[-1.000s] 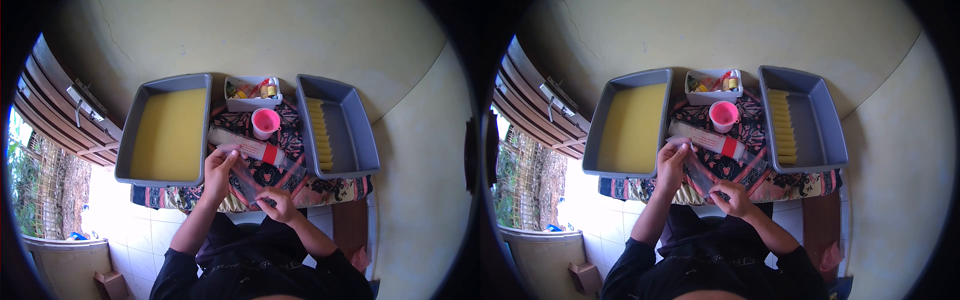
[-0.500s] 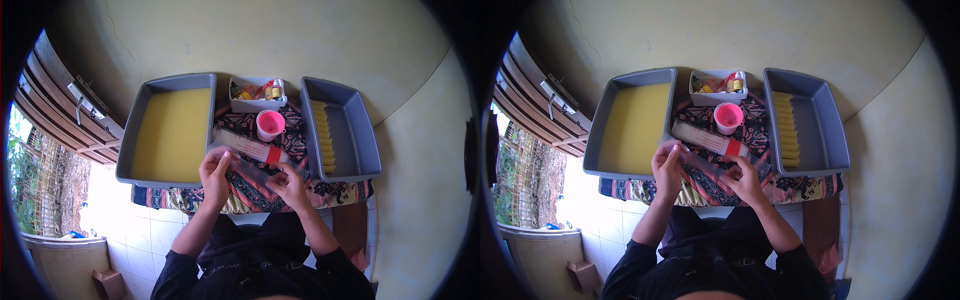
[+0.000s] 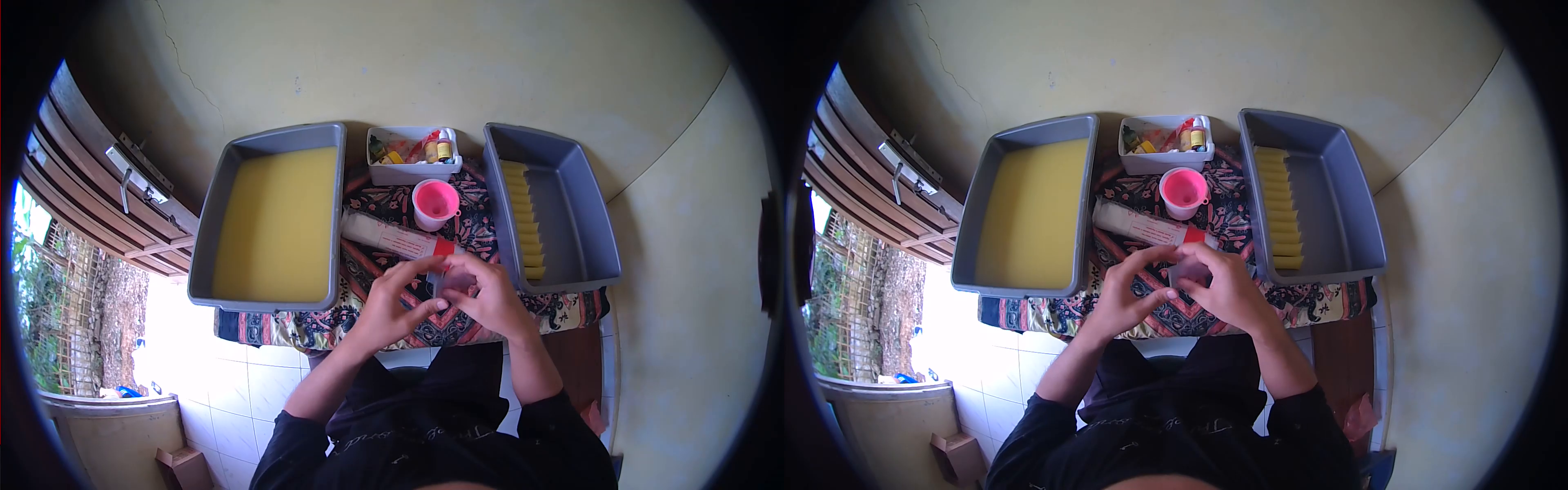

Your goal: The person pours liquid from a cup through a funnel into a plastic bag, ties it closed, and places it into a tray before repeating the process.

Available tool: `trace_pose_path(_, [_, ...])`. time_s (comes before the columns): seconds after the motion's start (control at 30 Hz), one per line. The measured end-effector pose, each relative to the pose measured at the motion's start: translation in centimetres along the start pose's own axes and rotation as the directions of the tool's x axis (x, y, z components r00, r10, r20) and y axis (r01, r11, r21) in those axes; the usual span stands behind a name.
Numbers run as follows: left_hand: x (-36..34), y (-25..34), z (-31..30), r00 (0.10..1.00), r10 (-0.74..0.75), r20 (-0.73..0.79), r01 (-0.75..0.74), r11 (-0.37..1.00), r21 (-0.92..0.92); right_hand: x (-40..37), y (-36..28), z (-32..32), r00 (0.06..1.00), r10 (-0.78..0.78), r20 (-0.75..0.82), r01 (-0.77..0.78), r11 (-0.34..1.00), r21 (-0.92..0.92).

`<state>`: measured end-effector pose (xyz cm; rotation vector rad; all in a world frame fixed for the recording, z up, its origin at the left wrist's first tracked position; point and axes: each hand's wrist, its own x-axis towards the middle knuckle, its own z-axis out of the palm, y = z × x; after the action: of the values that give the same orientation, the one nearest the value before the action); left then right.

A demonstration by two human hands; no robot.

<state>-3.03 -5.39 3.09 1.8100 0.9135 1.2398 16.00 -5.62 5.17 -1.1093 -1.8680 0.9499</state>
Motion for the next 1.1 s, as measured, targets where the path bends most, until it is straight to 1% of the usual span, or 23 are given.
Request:
trace_pose_path(0.03, [0.0,0.1,0.3,0.997,-0.040,0.064,0.043,0.998,-0.049,0.2,-0.2,0.0,0.999,0.010,-0.039,-0.007,0.997,0.076])
trace_pose_path(0.07, [-0.2,0.1,0.4,0.997,-0.037,0.066,0.040,0.998,-0.050,0.5,-0.3,0.0,0.997,0.021,-0.080,-0.009,0.989,0.150])
trace_pose_path(0.13, [-0.7,-0.4,0.6,0.957,-0.290,0.029,0.291,0.950,-0.110,0.6,0.1,0.3,0.992,0.030,-0.121,-0.005,0.980,0.197])
trace_pose_path(0.17, [-0.8,-0.9,0.7,0.956,-0.292,0.030,0.294,0.950,-0.110,0.7,0.2,0.5,0.987,0.038,-0.156,0.001,0.970,0.244])
trace_pose_path(0.27, [-1.1,-2.1,0.8,0.966,-0.258,0.022,0.257,0.947,-0.191,0.9,0.3,1.0,0.985,0.075,-0.154,-0.038,0.972,0.230])
trace_pose_path(0.37, [-1.0,-2.3,0.4,0.959,-0.282,0.004,0.274,0.925,-0.263,1.2,1.5,1.5,0.995,0.039,-0.092,-0.015,0.968,0.250])
trace_pose_path(0.4, [-0.9,-2.4,0.2,0.941,-0.339,-0.012,0.321,0.902,-0.290,1.3,1.3,1.5,0.995,0.038,-0.092,-0.014,0.968,0.251])
trace_pose_path(0.43, [-0.9,-2.4,0.1,0.918,-0.395,-0.026,0.367,0.874,-0.317,1.4,1.0,1.3,0.997,0.058,-0.044,-0.049,0.980,0.191])
trace_pose_path(0.47, [-0.9,-2.6,0.0,0.919,-0.394,-0.026,0.366,0.875,-0.316,1.5,0.8,1.3,0.997,0.080,0.002,-0.080,0.989,0.128])
trace_pose_path(0.57, [-1.0,-3.7,0.1,0.904,-0.427,-0.015,0.388,0.835,-0.391,1.9,0.7,1.4,1.000,0.028,0.006,-0.029,0.994,0.105])
trace_pose_path(0.6, [-1.1,-4.2,0.2,0.901,-0.429,-0.059,0.370,0.833,-0.411,2.1,1.1,1.6,1.000,0.026,0.004,-0.027,0.994,0.105])
trace_pose_path(0.63, [-1.2,-4.4,0.2,0.896,-0.432,-0.101,0.352,0.832,-0.429,2.4,2.1,1.9,0.998,0.028,-0.058,-0.016,0.981,0.195])
trace_pose_path(0.67, [-1.1,-4.3,0.2,0.897,-0.431,-0.098,0.352,0.832,-0.429,2.8,3.3,2.2,0.992,0.035,-0.119,0.000,0.960,0.282])
trace_pose_path(0.7, [-1.1,-4.2,0.2,0.889,-0.439,-0.131,0.334,0.817,-0.470,3.4,4.6,2.3,0.982,0.052,-0.180,0.004,0.955,0.296])
trace_pose_path(0.73, [-1.0,-4.1,0.2,0.879,-0.447,-0.164,0.313,0.802,-0.509,3.9,5.0,2.0,0.982,0.053,-0.183,0.004,0.955,0.296])
trace_pose_path(0.77, [-1.0,-4.0,0.1,0.875,-0.454,-0.170,0.323,0.807,-0.495,4.5,5.2,1.6,0.968,0.039,-0.248,-0.021,0.997,0.075])
trace_pose_path(0.8, [-1.0,-4.0,0.2,0.875,-0.453,-0.168,0.323,0.807,-0.494,4.9,5.5,1.3,0.952,0.010,-0.307,-0.059,0.987,-0.149])
trace_pose_path(0.83, [-1.0,-4.0,0.2,0.873,-0.463,-0.157,0.326,0.791,-0.517,5.5,6.3,1.4,0.939,-0.035,-0.341,-0.041,0.976,-0.214])
trace_pose_path(0.87, [-1.1,-4.0,0.3,0.869,-0.473,-0.146,0.331,0.775,-0.539,5.9,7.2,1.5,0.939,-0.036,-0.342,-0.040,0.976,-0.213])
trace_pose_path(0.93, [-1.2,-4.6,0.4,0.878,-0.454,-0.152,0.309,0.781,-0.543,6.7,8.9,1.8,0.919,-0.198,-0.340,0.067,0.930,-0.361])
trace_pose_path(0.97, [-1.2,-4.7,0.4,0.886,-0.436,-0.159,0.288,0.785,-0.549,6.9,9.7,2.0,0.919,-0.199,-0.341,0.068,0.930,-0.361])
trace_pose_path(1.03, [-1.2,-4.6,0.5,0.883,-0.442,-0.158,0.288,0.776,-0.560,7.3,10.5,2.1,0.926,-0.261,-0.273,0.114,0.882,-0.458])
trace_pose_path(1.1, [-1.1,-4.4,0.4,0.880,-0.446,-0.162,0.285,0.769,-0.572,7.6,11.0,2.0,0.933,-0.248,-0.261,0.107,0.882,-0.458])
